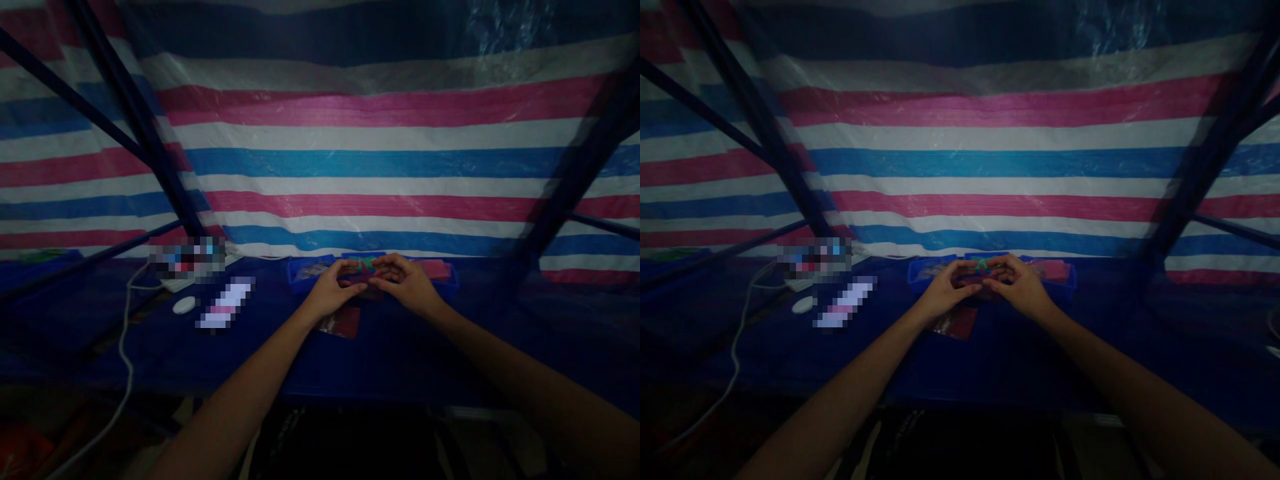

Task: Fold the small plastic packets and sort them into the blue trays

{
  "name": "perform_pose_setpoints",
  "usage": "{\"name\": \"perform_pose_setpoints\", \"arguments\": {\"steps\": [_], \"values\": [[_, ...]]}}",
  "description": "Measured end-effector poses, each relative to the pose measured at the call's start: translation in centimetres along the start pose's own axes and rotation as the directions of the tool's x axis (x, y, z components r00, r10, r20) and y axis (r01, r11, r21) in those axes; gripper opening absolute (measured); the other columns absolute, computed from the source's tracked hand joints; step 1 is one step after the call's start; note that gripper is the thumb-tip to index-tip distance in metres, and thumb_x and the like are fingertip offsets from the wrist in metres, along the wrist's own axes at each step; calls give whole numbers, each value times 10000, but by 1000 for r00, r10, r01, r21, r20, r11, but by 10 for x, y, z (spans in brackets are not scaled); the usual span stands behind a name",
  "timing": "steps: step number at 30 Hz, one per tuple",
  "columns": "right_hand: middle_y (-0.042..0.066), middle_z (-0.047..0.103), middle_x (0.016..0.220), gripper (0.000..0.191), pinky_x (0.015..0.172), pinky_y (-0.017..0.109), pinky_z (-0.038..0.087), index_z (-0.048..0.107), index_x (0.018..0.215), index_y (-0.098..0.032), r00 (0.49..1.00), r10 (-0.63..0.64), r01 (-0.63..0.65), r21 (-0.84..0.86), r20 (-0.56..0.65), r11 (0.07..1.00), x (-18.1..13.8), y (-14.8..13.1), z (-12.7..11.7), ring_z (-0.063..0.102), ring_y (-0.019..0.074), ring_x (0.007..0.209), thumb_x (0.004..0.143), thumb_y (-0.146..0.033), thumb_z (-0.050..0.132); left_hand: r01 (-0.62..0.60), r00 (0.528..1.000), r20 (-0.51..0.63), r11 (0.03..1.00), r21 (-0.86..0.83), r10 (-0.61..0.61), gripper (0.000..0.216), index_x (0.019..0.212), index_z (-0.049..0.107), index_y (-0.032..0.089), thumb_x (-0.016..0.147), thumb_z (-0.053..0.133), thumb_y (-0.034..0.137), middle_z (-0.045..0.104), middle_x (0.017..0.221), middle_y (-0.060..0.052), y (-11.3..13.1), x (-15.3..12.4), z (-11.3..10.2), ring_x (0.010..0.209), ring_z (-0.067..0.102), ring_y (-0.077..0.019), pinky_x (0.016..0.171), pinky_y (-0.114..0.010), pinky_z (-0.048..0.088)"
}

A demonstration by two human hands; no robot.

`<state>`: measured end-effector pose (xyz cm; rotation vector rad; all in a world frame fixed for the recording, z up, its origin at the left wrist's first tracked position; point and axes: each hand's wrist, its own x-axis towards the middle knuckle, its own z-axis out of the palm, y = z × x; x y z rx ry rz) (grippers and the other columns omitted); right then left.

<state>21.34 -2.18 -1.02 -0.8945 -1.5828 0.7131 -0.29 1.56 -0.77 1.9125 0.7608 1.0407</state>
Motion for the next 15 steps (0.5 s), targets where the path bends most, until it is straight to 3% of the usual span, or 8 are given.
{"name": "perform_pose_setpoints", "arguments": {"steps": [3, 8, 12, 15], "values": [[61, 695, 1030, 371, 851, 388, 575, 674, 1100, -241, 1000, -4, 4, -33, 20, 999, 0, -1, 0, 672, 205, 901, 772, -377, 781, -41, 999, 30, 999, -11, 41, 478, 1260, 585, 247, 819, 764, 287, 603, 1340, -133, 0, -1, 1, 1247, 584, -255, 988, -423, 508], [58, 704, 1005, 399, 873, 390, 566, 668, 1112, -235, 1000, 12, -13, 25, 29, 1000, 0, -4, -2, 670, 204, 903, 756, -360, 798, -48, 998, 31, 999, -25, 48, 602, 1348, 539, 251, 799, 783, 287, 642, 1264, -126, -1, -1, 1, 1152, 632, -241, 967, -423, 515], [65, 711, 1044, 438, 907, 389, 557, 660, 1119, -232, 1000, 15, -16, 78, 17, 997, 2, -5, -3, 675, 206, 940, 730, -343, 827, -15, 1000, 24, 999, 34, 14, 315, 1088, 688, 178, 834, 743, 355, 691, 1107, -107, -2, 1, -1, 1008, 661, -221, 905, -391, 527], [67, 727, 1027, 458, 902, 393, 560, 655, 1139, -224, 998, 59, -60, 77, 23, 995, 2, -3, -5, 690, 211, 940, 732, -348, 825, 1, 1000, -16, 1000, -30, -2, 271, 996, 701, 157, 850, 723, 384, 710, 996, -81, -2, 3, -2, 906, 669, -197, 860, -362, 529]]}}
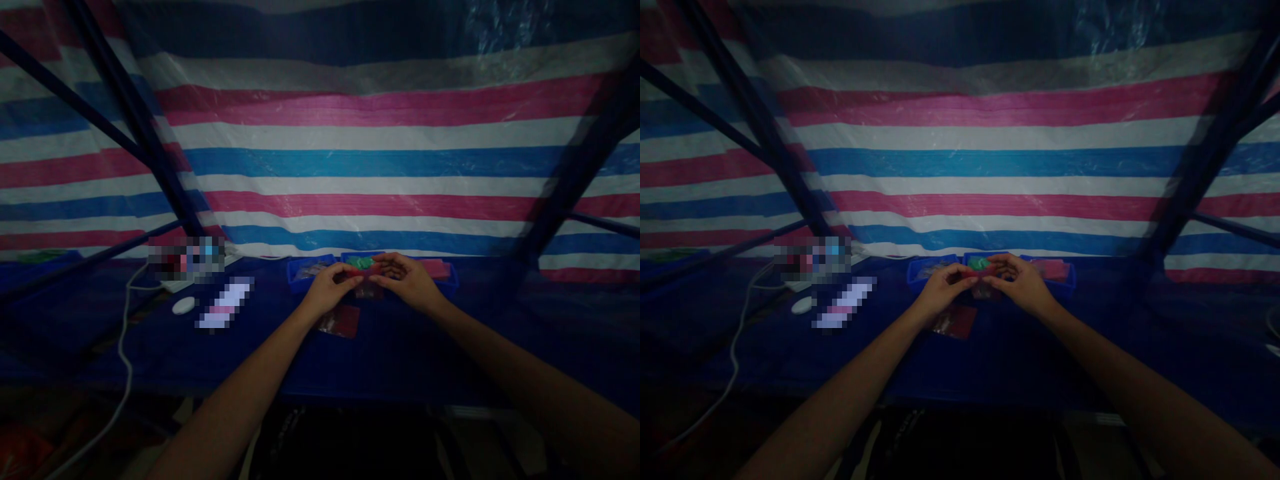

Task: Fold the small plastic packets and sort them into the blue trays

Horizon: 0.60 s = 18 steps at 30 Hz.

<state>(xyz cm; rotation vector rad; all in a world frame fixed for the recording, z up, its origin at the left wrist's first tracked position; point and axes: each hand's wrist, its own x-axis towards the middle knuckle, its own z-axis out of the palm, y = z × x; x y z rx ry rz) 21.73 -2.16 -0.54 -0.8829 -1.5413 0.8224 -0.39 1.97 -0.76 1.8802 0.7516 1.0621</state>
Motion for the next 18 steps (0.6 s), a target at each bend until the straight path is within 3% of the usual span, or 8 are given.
{"name": "perform_pose_setpoints", "arguments": {"steps": [6, 13, 18], "values": [[55, 753, 963, 375, 865, 379, 575, 684, 1067, -214, 995, 100, -102, -61, -24, 993, 2, 7, -4, 718, 204, 883, 752, -386, 796, 49, 998, -24, 992, -116, -53, 276, 1016, 699, 151, 822, 754, 340, 732, 991, -87, -3, 4, -2, 892, 685, -186, 881, -363, 530], [42, 759, 882, 319, 765, 334, 583, 696, 950, -214, 988, 143, -148, -85, -63, 985, 2, 6, -5, 722, 192, 790, 709, -383, 819, 51, 999, 0, 994, -94, -51, 291, 1027, 703, 154, 813, 764, 341, 741, 1016, -100, -7, 3, -1, 908, 698, -202, 885, -376, 539], [42, 765, 907, 314, 774, 339, 588, 691, 977, -222, 990, 112, -121, -104, -87, 987, 1, 3, -6, 733, 206, 823, 734, -386, 803, 10, 999, -34, 999, -52, -11, 260, 1021, 709, 164, 843, 730, 352, 743, 988, -96, -3, 1, 0, 854, 692, -193, 812, -348, 546]]}}
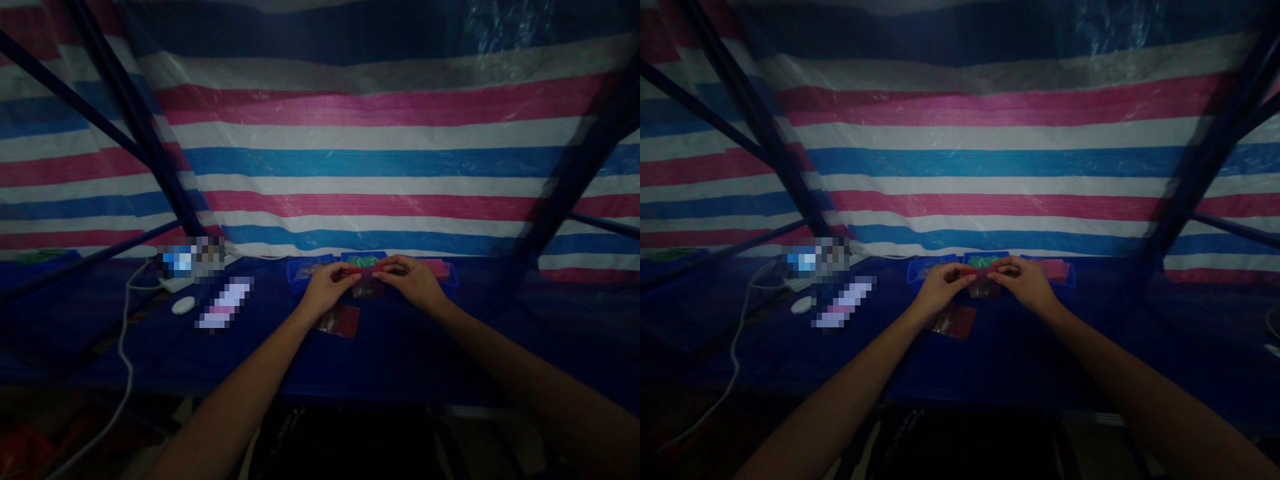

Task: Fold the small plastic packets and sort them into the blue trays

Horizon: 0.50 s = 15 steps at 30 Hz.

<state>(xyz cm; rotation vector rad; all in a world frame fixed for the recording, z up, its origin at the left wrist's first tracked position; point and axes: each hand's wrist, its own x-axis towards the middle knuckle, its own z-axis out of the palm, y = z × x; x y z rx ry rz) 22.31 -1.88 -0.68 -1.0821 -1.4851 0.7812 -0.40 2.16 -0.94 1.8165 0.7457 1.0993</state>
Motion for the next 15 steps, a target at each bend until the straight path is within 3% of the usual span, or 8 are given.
{"name": "perform_pose_setpoints", "arguments": {"steps": [5, 8, 12, 15], "values": [[49, 774, 926, 248, 794, 369, 602, 705, 943, -226, 996, -11, 19, -85, 92, 996, 1, 4, -1, 743, 218, 832, 756, -365, 789, 40, 999, 35, 999, 1, -40, 272, 1025, 712, 155, 820, 754, 328, 746, 1025, -109, -3, 0, 0, 889, 705, -208, 846, -369, 548], [52, 776, 925, 206, 796, 376, 607, 710, 932, -231, 997, -37, 43, -80, 70, 996, 1, 4, 0, 744, 221, 830, 780, -358, 768, 45, 998, 43, 998, 45, -47, 252, 1000, 720, 155, 835, 739, 345, 751, 981, -106, -5, 0, 0, 860, 703, -207, 824, -368, 549], [51, 774, 1011, 321, 831, 372, 606, 680, 1025, -237, 998, -40, 39, 27, 48, 999, 2, 5, 1, 742, 224, 901, 748, -348, 797, 24, 999, 32, 999, -32, -23, 328, 1073, 694, 153, 811, 769, 336, 743, 1046, -114, -3, 0, 1, 910, 705, -209, 857, -374, 551], [54, 777, 978, 314, 774, 374, 611, 696, 1023, -232, 996, -11, 17, -68, 86, 998, 1, 7, 1, 745, 228, 840, 755, -364, 792, 57, 996, 75, 997, -45, -54, 345, 1081, 690, 142, 800, 780, 319, 742, 1047, -123, -2, -1, 3, 926, 708, -212, 893, -393, 548]]}}
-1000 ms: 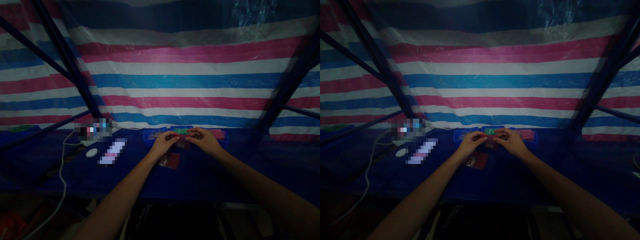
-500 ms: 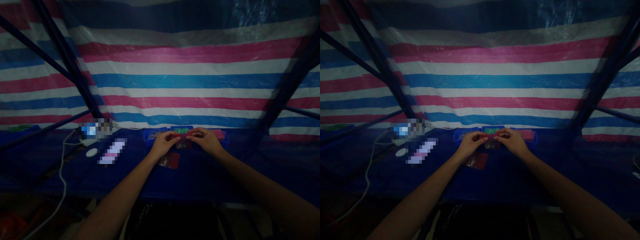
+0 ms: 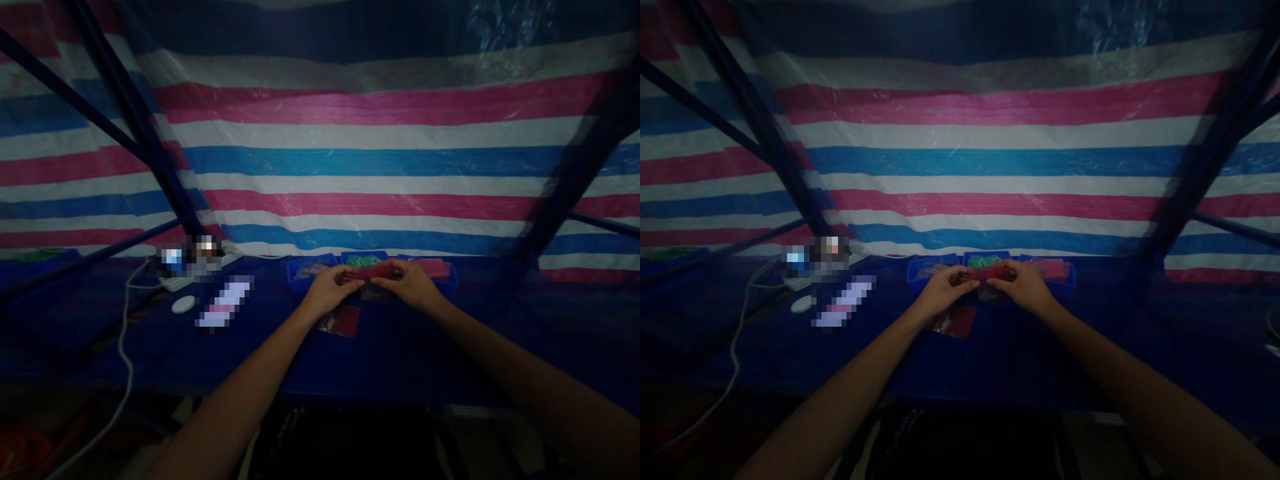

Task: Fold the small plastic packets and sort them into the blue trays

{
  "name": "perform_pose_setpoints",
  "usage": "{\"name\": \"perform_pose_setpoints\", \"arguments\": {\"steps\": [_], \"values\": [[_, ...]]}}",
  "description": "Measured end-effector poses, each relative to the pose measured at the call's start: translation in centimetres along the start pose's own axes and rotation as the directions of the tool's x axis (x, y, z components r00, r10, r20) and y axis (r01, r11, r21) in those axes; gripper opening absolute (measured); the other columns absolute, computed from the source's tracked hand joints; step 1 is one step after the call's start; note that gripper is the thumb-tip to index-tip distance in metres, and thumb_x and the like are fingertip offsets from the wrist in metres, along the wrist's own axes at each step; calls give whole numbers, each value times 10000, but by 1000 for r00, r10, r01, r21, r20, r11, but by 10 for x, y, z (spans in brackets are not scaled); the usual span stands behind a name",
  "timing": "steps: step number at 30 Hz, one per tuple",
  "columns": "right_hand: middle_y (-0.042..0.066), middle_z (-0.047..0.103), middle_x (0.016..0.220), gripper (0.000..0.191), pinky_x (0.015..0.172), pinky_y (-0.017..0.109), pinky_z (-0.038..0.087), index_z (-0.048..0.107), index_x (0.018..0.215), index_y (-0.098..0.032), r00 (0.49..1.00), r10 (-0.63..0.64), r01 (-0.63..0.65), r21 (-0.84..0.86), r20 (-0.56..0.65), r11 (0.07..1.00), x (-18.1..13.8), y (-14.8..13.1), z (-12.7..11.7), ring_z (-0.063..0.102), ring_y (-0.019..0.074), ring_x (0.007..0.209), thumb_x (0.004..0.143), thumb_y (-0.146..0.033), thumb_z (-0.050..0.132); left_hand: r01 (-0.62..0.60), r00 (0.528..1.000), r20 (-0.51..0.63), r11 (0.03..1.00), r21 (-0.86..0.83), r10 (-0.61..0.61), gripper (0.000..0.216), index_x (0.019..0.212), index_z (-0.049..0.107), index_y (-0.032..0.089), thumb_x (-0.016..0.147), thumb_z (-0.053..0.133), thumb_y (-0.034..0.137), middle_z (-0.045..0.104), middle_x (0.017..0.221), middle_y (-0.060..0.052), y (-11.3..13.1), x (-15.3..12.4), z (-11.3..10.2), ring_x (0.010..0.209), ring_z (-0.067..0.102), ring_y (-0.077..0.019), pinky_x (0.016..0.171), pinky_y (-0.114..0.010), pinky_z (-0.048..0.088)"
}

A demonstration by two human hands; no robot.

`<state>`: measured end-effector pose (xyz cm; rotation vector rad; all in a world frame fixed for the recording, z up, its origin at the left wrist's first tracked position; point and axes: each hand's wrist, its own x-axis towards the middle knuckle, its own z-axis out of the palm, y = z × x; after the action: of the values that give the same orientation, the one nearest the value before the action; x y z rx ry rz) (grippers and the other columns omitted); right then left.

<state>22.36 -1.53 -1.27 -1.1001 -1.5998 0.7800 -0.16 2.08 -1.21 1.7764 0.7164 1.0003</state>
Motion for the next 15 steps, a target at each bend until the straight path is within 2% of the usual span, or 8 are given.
{"name": "perform_pose_setpoints", "arguments": {"steps": [3, 6, 8, 11, 15], "values": [[60, 778, 961, 298, 752, 369, 611, 705, 1011, -231, 1000, 16, -16, 2, -20, 1000, -1, -1, 0, 746, 232, 827, 773, -396, 777, 21, 1000, 9, 1000, 15, -21, 357, 1097, 689, 144, 799, 781, 319, 740, 1051, -131, 0, -1, 2, 925, 710, -215, 901, -406, 546], [59, 773, 1019, 407, 784, 369, 611, 673, 1110, -245, 1000, 10, -8, 61, -27, 998, -2, -4, 1, 746, 234, 878, 755, -401, 795, 12, 1000, 18, 1000, 4, -12, 391, 1145, 675, 154, 808, 773, 328, 731, 1092, -137, 1, -2, 3, 941, 711, -219, 888, -402, 552], [57, 770, 1035, 446, 792, 369, 610, 662, 1142, -249, 1000, 10, -10, 34, -6, 999, -3, -4, 1, 744, 234, 891, 743, -391, 804, 9, 999, 34, 1000, -1, -9, 383, 1143, 675, 156, 813, 768, 328, 732, 1091, -136, 1, -2, 4, 941, 710, -217, 883, -398, 555], [46, 773, 972, 440, 743, 365, 611, 658, 1149, -252, 999, 38, -37, -17, 30, 999, -3, -2, 2, 744, 230, 833, 755, -399, 787, 9, 998, 56, 1000, 11, -9, 360, 1119, 680, 157, 816, 765, 333, 737, 1064, -126, 0, -3, 3, 936, 708, -207, 890, -385, 549], [30, 765, 890, 432, 673, 346, 601, 646, 1157, -252, 998, 52, -52, -19, 43, 998, -5, -2, 3, 732, 218, 751, 775, -421, 758, 5, 998, 63, 996, 91, -11, 290, 1056, 686, 156, 844, 729, 349, 739, 1010, -101, 1, -4, 3, 876, 697, -188, 821, -338, 546]]}}
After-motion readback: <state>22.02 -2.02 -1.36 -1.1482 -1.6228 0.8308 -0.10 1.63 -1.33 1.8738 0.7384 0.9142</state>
